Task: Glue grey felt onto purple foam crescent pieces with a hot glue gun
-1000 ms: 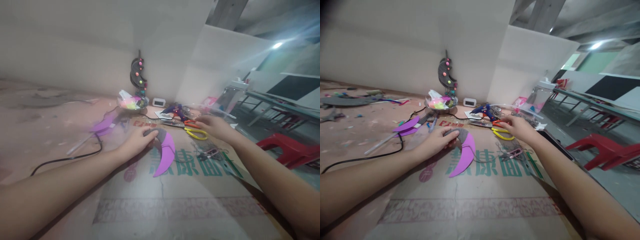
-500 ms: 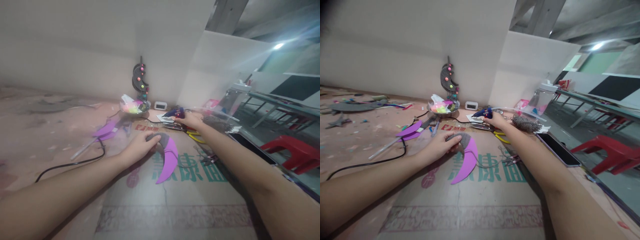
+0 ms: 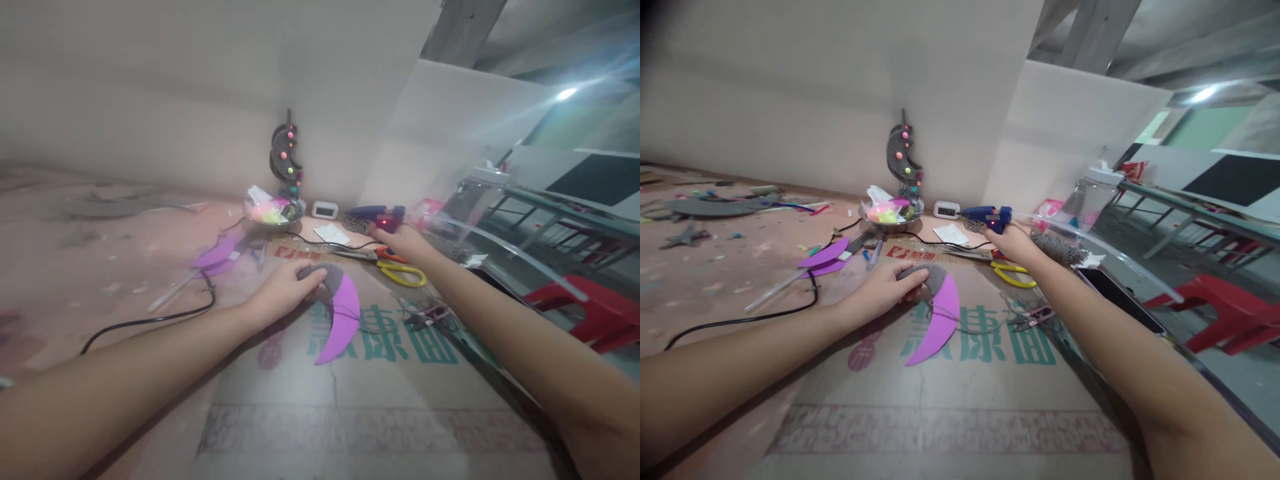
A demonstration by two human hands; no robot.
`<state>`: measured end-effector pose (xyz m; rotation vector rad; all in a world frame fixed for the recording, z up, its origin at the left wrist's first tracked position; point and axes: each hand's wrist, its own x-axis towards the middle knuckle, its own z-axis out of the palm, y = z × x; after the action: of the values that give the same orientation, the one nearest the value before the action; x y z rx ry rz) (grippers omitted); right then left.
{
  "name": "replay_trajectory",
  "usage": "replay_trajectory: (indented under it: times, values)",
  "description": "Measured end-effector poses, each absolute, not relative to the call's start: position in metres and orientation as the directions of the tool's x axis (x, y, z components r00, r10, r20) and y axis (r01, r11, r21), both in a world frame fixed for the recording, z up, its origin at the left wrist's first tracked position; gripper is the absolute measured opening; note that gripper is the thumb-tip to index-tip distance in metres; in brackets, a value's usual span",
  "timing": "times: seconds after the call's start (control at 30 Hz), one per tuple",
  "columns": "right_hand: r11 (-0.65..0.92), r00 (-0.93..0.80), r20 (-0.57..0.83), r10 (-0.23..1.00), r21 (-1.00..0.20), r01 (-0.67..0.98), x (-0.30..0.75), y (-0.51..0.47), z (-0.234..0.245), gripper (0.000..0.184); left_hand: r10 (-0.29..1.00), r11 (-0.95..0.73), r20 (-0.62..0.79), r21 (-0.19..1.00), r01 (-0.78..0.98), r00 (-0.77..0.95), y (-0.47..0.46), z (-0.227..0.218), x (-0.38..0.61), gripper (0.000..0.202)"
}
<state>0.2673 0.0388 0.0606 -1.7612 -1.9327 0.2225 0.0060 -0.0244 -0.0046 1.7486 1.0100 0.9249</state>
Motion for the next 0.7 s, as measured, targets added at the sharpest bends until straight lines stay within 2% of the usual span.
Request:
replay_trajectory:
  times: [0.03, 0.1, 0.17, 0.23, 0.37, 0.53, 0.7]
  values:
    - [0.174, -0.052, 0.253, 0.966, -0.484, 0.858, 0.266, 0.027, 0.061, 0.034, 0.906, -0.276, 0.165, 0.928, 0.250, 0.391, -0.024, -0.005, 0.006, 0.035]
    - [0.234, -0.102, 0.234, 0.967, -0.654, 0.720, 0.263, 0.001, 0.059, 0.032, 0.907, -0.284, 0.168, 0.922, 0.264, 0.386, -0.024, -0.005, 0.006, 0.036]
    - [0.231, -0.071, 0.248, 0.966, -0.712, 0.663, 0.260, -0.024, 0.054, 0.028, 0.912, -0.291, 0.178, 0.916, 0.277, 0.370, -0.023, -0.006, 0.006, 0.035]
    - [0.220, -0.068, 0.233, 0.970, -0.727, 0.650, 0.259, -0.044, 0.046, 0.028, 0.917, -0.302, 0.191, 0.906, 0.297, 0.349, -0.023, -0.006, 0.006, 0.033]
    - [0.269, -0.176, 0.204, 0.963, -0.755, 0.598, 0.262, -0.067, 0.028, 0.026, 0.931, -0.306, 0.197, 0.879, 0.366, 0.306, -0.024, -0.005, 0.004, 0.031]
    - [0.220, -0.095, 0.226, 0.969, -0.626, 0.748, 0.269, -0.076, 0.009, 0.033, 0.940, -0.290, 0.181, 0.871, 0.395, 0.290, -0.024, -0.003, 0.004, 0.034]
    - [0.277, -0.175, 0.219, 0.960, -0.659, 0.699, 0.272, -0.079, 0.003, 0.032, 0.946, -0.283, 0.176, 0.860, 0.424, 0.274, -0.024, -0.003, 0.004, 0.034]
